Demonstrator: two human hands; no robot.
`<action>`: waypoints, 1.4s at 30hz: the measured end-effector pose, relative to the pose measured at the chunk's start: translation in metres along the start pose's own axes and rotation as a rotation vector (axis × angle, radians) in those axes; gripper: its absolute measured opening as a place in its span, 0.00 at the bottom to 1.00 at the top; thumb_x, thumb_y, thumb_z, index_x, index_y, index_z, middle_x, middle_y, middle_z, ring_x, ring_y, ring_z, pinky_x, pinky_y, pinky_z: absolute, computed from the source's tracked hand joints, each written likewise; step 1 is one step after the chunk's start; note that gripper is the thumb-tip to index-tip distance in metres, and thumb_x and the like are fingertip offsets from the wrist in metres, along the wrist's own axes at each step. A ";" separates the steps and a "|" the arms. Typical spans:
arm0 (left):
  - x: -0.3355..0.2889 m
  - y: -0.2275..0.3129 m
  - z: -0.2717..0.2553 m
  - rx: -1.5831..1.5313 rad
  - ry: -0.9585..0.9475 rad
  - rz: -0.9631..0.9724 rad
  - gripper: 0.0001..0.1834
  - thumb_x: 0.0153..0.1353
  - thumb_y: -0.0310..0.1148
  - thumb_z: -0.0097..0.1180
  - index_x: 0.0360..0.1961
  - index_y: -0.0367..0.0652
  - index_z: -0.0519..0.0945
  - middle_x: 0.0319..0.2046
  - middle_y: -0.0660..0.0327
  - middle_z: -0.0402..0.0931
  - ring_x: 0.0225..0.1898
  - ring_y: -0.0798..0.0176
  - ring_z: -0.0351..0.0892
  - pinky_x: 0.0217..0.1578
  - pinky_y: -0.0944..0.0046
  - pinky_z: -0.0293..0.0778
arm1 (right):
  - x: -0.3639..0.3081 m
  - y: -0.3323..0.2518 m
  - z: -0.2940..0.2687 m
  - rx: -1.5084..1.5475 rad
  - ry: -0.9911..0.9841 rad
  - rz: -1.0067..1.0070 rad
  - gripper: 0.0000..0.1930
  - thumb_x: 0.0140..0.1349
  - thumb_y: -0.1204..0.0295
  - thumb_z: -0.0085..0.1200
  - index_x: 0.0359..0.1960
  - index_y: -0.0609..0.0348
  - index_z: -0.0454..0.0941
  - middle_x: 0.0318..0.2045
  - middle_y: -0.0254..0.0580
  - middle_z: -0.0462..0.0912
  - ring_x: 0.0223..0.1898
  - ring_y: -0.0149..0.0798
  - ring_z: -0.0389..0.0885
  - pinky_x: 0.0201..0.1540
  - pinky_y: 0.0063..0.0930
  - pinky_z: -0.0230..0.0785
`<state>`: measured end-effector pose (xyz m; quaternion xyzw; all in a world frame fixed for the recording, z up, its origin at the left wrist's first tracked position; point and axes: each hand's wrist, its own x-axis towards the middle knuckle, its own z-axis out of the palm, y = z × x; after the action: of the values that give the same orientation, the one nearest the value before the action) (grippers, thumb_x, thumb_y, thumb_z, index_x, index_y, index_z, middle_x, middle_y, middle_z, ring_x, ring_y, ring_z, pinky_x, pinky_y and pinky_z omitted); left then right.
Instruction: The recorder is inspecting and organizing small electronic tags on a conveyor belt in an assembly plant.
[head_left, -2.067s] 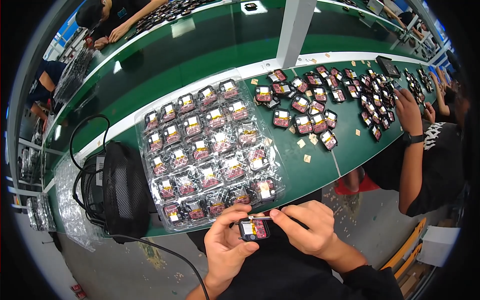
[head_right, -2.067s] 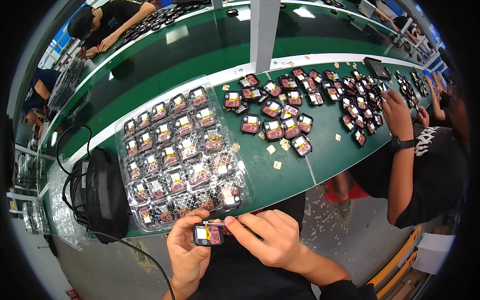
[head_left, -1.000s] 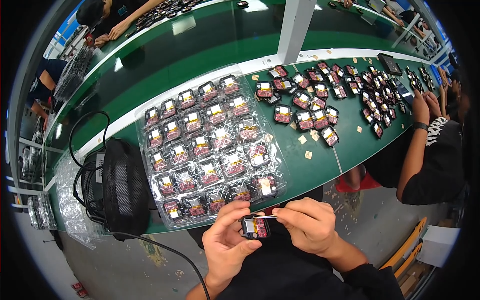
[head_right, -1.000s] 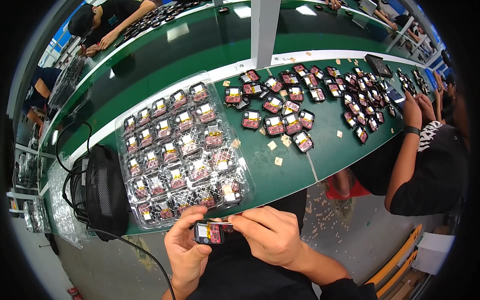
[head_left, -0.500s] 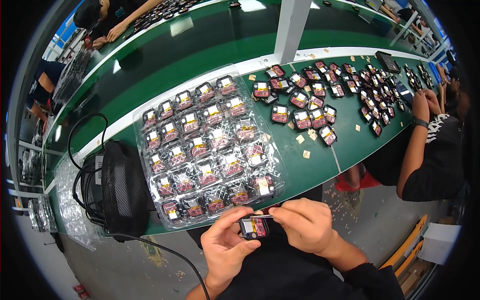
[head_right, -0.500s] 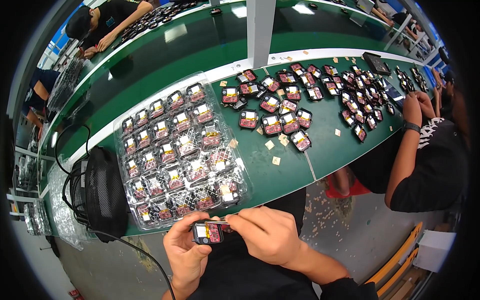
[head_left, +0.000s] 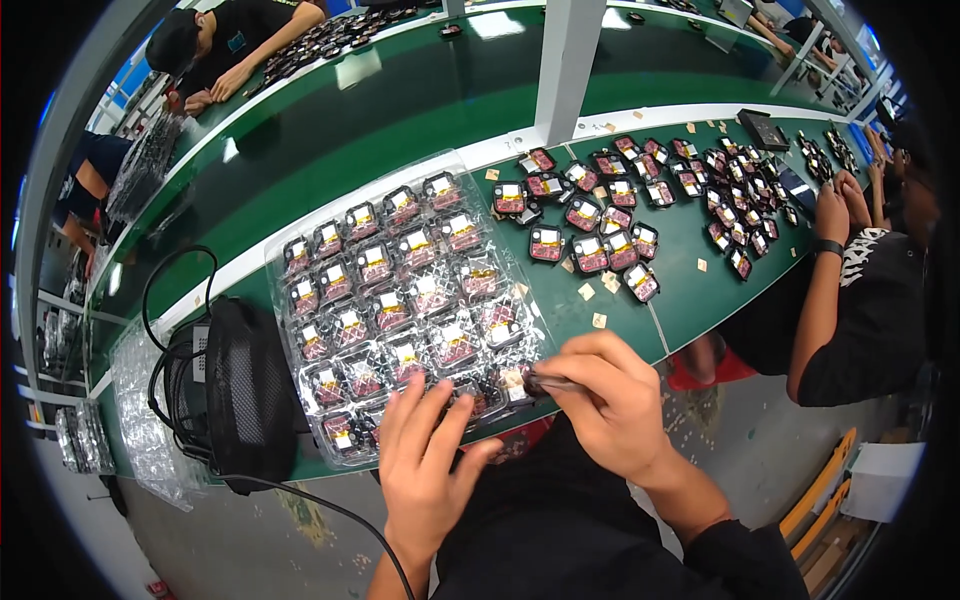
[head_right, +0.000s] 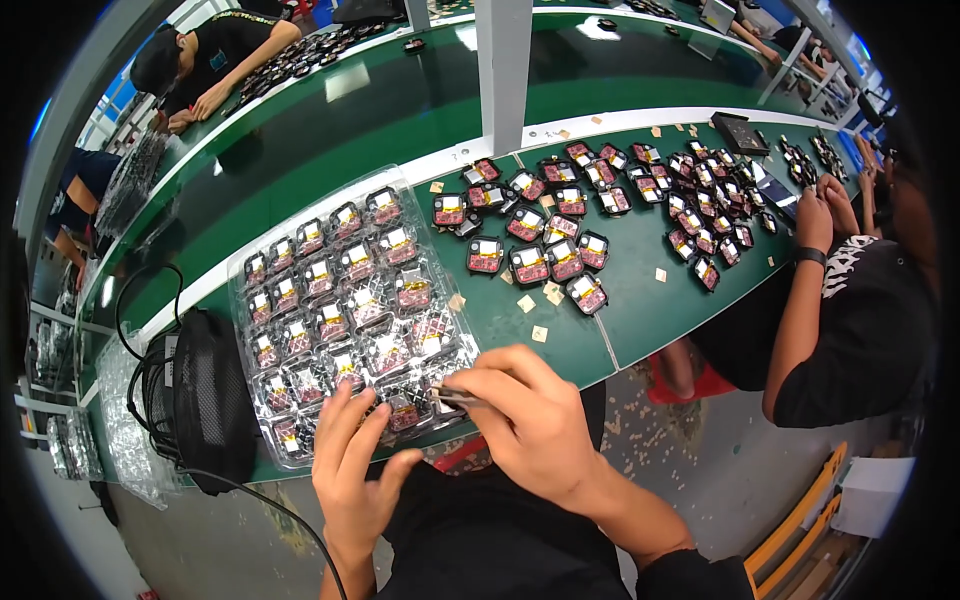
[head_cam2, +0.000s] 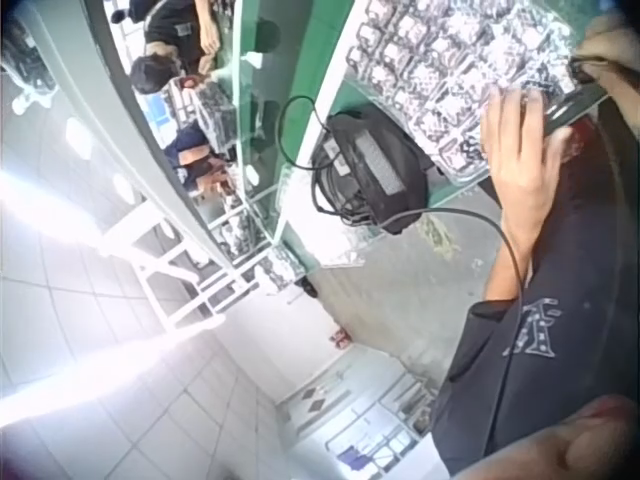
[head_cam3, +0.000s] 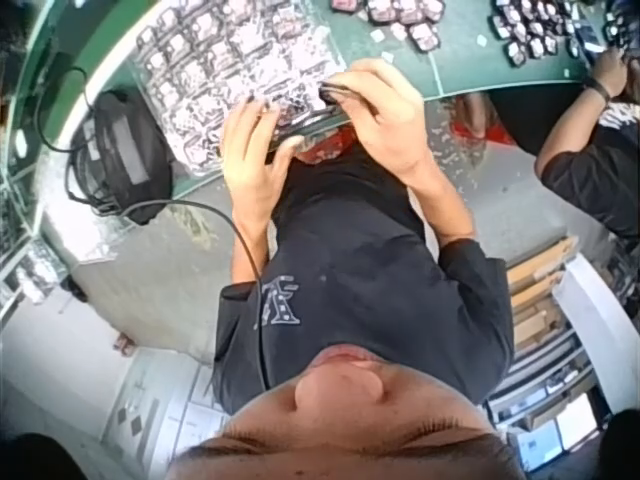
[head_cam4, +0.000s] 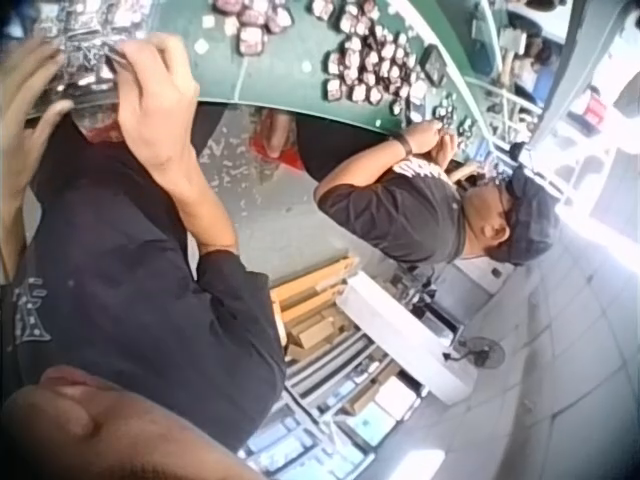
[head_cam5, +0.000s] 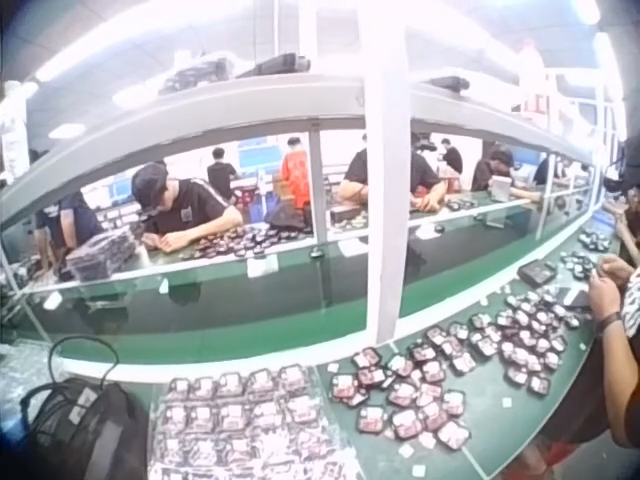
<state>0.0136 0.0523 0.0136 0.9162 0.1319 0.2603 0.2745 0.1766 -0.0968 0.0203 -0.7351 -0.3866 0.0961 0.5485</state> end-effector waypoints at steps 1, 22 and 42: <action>0.002 -0.003 -0.001 0.149 -0.072 -0.009 0.28 0.49 0.34 0.78 0.52 0.38 0.85 0.54 0.51 0.83 0.63 0.39 0.77 0.65 0.38 0.68 | 0.004 0.006 0.000 -0.138 -0.005 -0.118 0.13 0.58 0.84 0.64 0.45 0.62 0.84 0.38 0.43 0.83 0.31 0.42 0.86 0.32 0.32 0.78; -0.003 -0.012 0.001 0.139 -0.051 -0.082 0.14 0.48 0.28 0.76 0.38 0.44 0.91 0.52 0.55 0.83 0.64 0.42 0.78 0.66 0.36 0.68 | 0.012 0.009 0.013 -0.625 -0.150 -0.265 0.14 0.58 0.75 0.63 0.48 0.57 0.86 0.49 0.42 0.80 0.27 0.39 0.86 0.25 0.32 0.79; -0.055 0.007 0.006 -0.288 -0.729 -0.012 0.18 0.63 0.40 0.68 0.50 0.44 0.85 0.44 0.55 0.87 0.51 0.47 0.86 0.58 0.47 0.77 | 0.027 0.068 -0.017 -0.732 0.212 0.105 0.17 0.60 0.62 0.70 0.46 0.55 0.82 0.48 0.40 0.79 0.31 0.51 0.87 0.32 0.46 0.79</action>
<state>-0.0279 0.0224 -0.0090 0.9000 -0.0070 -0.0680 0.4305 0.2362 -0.0982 -0.0259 -0.9071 -0.2982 -0.0970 0.2809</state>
